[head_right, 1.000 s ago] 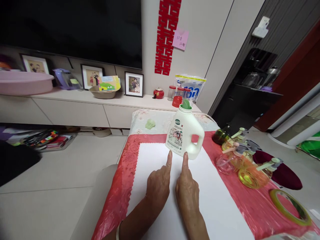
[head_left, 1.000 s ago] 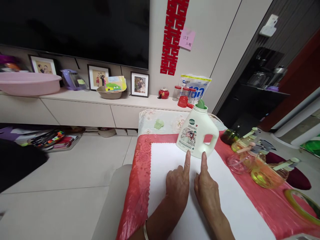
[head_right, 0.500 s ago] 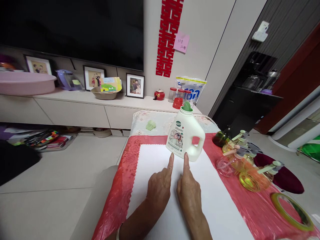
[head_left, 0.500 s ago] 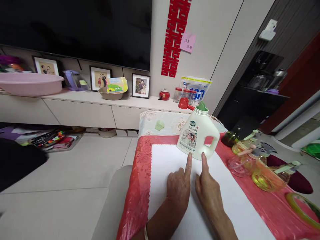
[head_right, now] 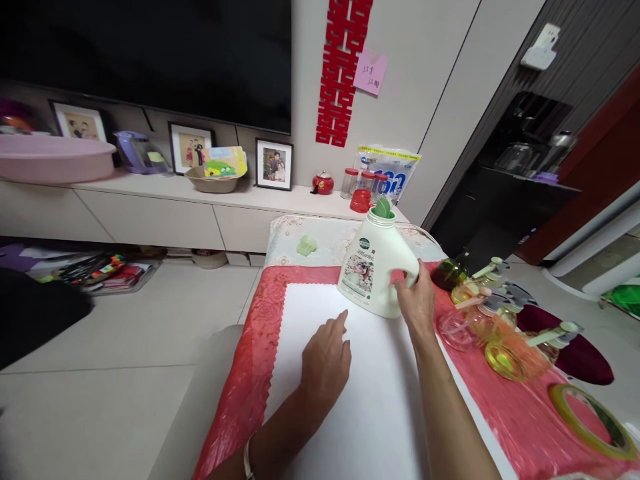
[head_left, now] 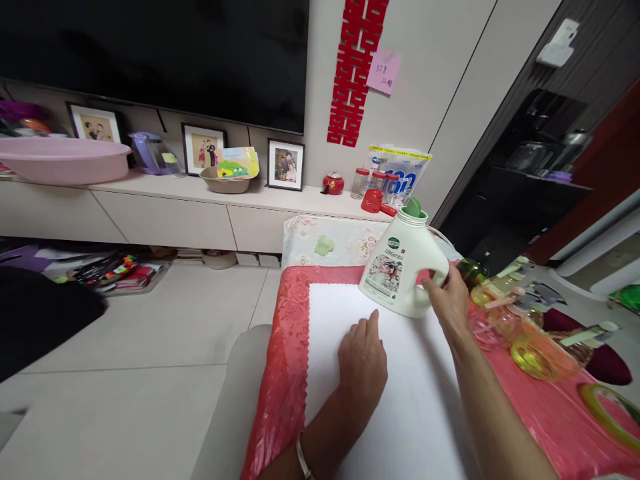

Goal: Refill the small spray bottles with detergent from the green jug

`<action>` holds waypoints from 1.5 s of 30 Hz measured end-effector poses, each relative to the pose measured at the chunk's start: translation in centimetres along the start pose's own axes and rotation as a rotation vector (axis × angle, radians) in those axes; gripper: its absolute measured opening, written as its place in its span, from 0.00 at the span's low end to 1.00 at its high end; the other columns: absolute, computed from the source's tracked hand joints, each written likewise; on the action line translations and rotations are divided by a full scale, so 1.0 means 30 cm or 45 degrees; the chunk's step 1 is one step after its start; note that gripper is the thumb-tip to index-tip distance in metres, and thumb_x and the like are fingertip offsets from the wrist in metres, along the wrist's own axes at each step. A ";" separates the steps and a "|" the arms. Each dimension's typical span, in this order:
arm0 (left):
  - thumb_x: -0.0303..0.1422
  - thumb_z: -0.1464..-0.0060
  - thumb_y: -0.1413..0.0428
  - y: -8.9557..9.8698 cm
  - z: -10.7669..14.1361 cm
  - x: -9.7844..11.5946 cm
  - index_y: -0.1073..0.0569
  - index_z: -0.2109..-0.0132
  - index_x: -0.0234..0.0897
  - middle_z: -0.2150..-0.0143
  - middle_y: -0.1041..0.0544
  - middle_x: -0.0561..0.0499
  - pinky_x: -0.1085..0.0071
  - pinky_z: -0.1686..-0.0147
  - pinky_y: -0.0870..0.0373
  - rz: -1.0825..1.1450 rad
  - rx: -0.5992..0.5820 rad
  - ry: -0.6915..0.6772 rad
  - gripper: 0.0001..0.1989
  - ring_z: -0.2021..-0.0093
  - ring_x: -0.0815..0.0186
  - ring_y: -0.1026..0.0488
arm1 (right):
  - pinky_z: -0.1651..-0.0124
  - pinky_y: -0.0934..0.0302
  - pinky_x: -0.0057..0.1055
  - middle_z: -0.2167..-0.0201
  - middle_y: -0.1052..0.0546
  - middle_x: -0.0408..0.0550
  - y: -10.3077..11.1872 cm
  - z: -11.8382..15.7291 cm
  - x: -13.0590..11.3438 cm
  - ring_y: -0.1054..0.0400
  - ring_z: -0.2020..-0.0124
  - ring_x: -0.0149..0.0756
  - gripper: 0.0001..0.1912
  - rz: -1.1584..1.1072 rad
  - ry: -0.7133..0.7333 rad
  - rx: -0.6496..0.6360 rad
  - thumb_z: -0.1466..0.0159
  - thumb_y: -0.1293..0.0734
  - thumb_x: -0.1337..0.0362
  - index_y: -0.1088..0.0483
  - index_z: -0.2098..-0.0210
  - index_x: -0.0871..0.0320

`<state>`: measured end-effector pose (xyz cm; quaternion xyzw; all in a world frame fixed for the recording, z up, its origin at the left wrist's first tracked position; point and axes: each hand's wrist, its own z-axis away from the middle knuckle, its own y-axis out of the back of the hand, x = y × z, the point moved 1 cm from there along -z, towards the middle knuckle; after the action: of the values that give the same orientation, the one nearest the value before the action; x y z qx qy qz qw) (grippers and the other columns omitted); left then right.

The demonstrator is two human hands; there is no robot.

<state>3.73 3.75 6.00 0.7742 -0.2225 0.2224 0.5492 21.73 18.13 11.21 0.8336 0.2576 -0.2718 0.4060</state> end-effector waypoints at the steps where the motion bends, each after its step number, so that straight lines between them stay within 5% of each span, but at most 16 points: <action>1: 0.19 0.43 0.49 0.004 -0.007 -0.007 0.33 0.36 0.35 0.53 0.21 0.45 0.61 0.52 0.26 0.104 0.040 0.043 0.28 0.53 0.58 0.23 | 0.61 0.40 0.29 0.59 0.26 0.51 -0.017 -0.006 0.005 0.34 0.63 0.35 0.31 -0.053 -0.045 0.007 0.44 0.36 0.48 0.28 0.49 0.64; 6: 0.22 0.42 0.50 0.006 -0.044 -0.051 0.29 0.45 0.37 0.52 0.23 0.44 0.62 0.52 0.25 0.533 0.303 0.277 0.19 0.52 0.59 0.23 | 0.63 0.39 0.23 0.66 0.30 0.46 -0.055 -0.012 0.022 0.36 0.67 0.26 0.19 -0.289 -0.205 0.040 0.31 0.33 0.52 0.30 0.57 0.66; 17: 0.36 0.38 0.51 0.054 -0.096 -0.105 0.24 0.49 0.34 0.48 0.22 0.41 0.60 0.44 0.28 0.965 0.576 0.552 0.17 0.47 0.57 0.25 | 0.70 0.40 0.18 0.71 0.33 0.42 0.059 0.098 -0.010 0.40 0.73 0.22 0.18 -0.512 -0.131 0.023 0.26 0.34 0.54 0.31 0.58 0.66; 24: 0.43 0.33 0.55 0.043 -0.072 -0.098 0.24 0.46 0.37 0.47 0.21 0.44 0.60 0.40 0.30 1.048 0.502 0.412 0.21 0.45 0.57 0.25 | 0.59 0.33 0.26 0.64 0.30 0.47 0.032 0.186 -0.019 0.34 0.64 0.27 0.22 -0.527 -0.055 -0.216 0.27 0.34 0.49 0.30 0.55 0.66; 30: 0.44 0.33 0.55 0.050 -0.066 -0.093 0.24 0.45 0.38 0.46 0.22 0.44 0.58 0.38 0.32 0.991 0.474 0.399 0.22 0.44 0.55 0.26 | 0.48 0.34 0.34 0.51 0.26 0.50 0.142 0.247 -0.010 0.30 0.52 0.39 0.32 -0.486 -0.045 -0.395 0.40 0.29 0.43 0.27 0.47 0.61; 38: 0.46 0.34 0.53 0.061 -0.046 -0.056 0.28 0.40 0.37 0.39 0.26 0.41 0.55 0.37 0.35 1.068 0.528 0.446 0.24 0.38 0.52 0.30 | 0.44 0.36 0.44 0.47 0.27 0.59 0.335 0.342 0.199 0.31 0.48 0.48 0.38 -0.243 -0.336 0.051 0.44 0.33 0.38 0.27 0.49 0.65; 41: 0.46 0.34 0.53 0.065 -0.038 -0.041 0.33 0.36 0.37 0.35 0.31 0.39 0.54 0.38 0.35 1.080 0.580 0.374 0.26 0.36 0.51 0.33 | 0.41 0.38 0.48 0.46 0.29 0.63 0.355 0.326 0.299 0.33 0.46 0.52 0.45 -0.125 -0.428 0.235 0.45 0.33 0.37 0.31 0.43 0.68; 45: 0.46 0.33 0.53 0.067 -0.035 -0.044 0.36 0.33 0.35 0.34 0.34 0.35 0.51 0.39 0.34 1.010 0.635 0.215 0.28 0.37 0.49 0.33 | 0.38 0.41 0.50 0.40 0.34 0.66 0.323 0.276 0.391 0.37 0.42 0.57 0.55 -0.001 -0.440 0.286 0.48 0.31 0.35 0.38 0.34 0.71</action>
<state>1.37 4.27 7.06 0.7171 -0.3951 0.5237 0.2354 34.45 8.59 4.31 0.8145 0.1526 -0.4381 0.3484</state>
